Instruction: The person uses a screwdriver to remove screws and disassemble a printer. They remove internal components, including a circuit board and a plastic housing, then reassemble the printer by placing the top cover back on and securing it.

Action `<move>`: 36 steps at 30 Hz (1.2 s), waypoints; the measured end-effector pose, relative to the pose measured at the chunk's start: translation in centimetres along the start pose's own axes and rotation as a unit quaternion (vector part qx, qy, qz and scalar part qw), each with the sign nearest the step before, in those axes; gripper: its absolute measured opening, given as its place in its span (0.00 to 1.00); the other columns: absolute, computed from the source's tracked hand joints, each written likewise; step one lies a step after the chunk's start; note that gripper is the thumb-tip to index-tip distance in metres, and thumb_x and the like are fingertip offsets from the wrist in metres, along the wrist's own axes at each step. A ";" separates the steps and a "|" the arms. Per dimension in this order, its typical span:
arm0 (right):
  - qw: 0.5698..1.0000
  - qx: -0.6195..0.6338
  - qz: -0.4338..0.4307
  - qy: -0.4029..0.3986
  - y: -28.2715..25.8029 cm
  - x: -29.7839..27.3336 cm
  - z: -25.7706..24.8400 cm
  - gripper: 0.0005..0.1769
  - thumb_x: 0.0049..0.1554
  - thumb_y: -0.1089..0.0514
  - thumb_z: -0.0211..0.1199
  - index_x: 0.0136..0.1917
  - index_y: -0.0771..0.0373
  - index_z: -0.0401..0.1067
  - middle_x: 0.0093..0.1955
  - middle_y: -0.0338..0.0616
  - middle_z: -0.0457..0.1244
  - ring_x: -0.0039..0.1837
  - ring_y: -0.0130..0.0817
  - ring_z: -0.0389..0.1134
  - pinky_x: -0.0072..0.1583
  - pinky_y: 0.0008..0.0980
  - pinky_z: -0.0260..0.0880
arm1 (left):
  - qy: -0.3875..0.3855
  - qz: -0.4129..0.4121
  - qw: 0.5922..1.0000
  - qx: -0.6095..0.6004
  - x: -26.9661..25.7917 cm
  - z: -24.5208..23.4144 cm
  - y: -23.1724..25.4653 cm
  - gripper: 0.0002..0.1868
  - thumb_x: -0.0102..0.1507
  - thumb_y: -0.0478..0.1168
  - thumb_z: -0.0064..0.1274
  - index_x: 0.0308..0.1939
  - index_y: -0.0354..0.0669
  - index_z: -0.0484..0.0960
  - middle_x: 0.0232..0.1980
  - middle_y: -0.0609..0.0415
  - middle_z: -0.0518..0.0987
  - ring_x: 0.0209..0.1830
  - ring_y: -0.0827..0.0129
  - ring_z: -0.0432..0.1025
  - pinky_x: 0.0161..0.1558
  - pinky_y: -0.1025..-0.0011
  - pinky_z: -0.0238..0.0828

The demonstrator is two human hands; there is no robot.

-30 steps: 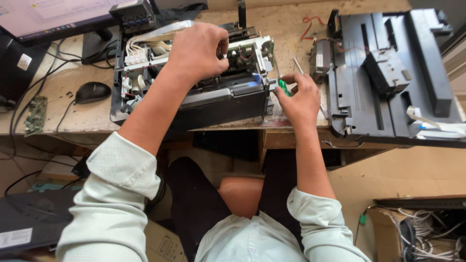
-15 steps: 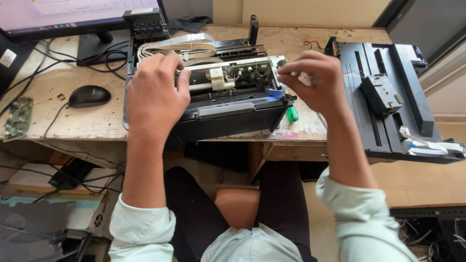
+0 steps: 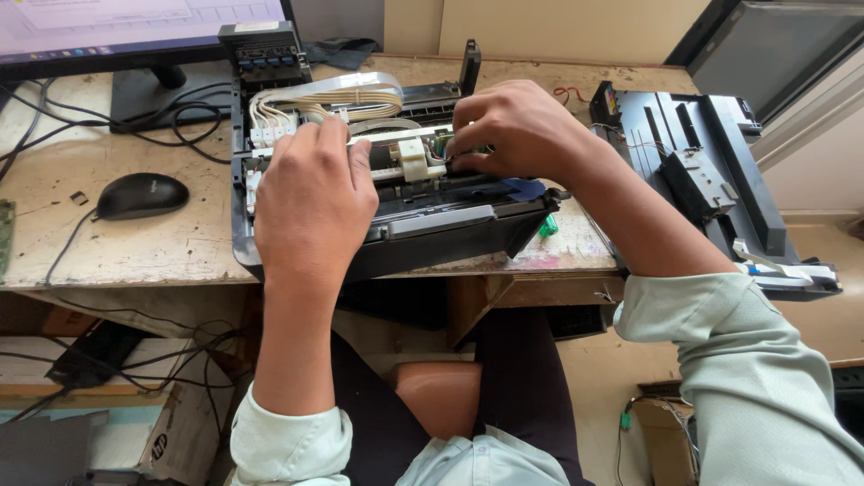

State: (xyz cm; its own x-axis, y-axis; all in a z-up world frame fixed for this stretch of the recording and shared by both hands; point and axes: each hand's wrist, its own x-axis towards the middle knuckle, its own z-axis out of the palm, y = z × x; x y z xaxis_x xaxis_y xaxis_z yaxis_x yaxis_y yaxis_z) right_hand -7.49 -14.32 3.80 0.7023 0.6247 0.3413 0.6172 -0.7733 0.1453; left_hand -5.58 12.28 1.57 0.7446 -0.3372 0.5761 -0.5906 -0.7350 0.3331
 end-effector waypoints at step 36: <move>0.981 0.119 0.125 0.091 0.5 -1.0 2.7 0.10 0.46 0.65 0.79 0.41 0.53 0.84 0.42 0.35 0.70 0.48 0.32 0.70 0.50 0.33 0.72 | 0.047 0.028 0.998 0.013 -0.3 0.6 -1.1 0.23 0.65 0.56 0.62 0.41 0.36 0.82 0.32 0.48 0.81 0.34 0.63 0.79 0.34 0.68 0.79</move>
State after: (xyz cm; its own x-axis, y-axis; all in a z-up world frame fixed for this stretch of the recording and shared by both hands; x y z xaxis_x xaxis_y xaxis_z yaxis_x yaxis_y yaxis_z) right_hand -6.94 -15.08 1.06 0.7806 0.3730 0.5015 0.5150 -0.8385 -0.1781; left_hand -5.00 12.82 0.54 0.6778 -0.3230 0.6605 -0.6213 -0.7320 0.2796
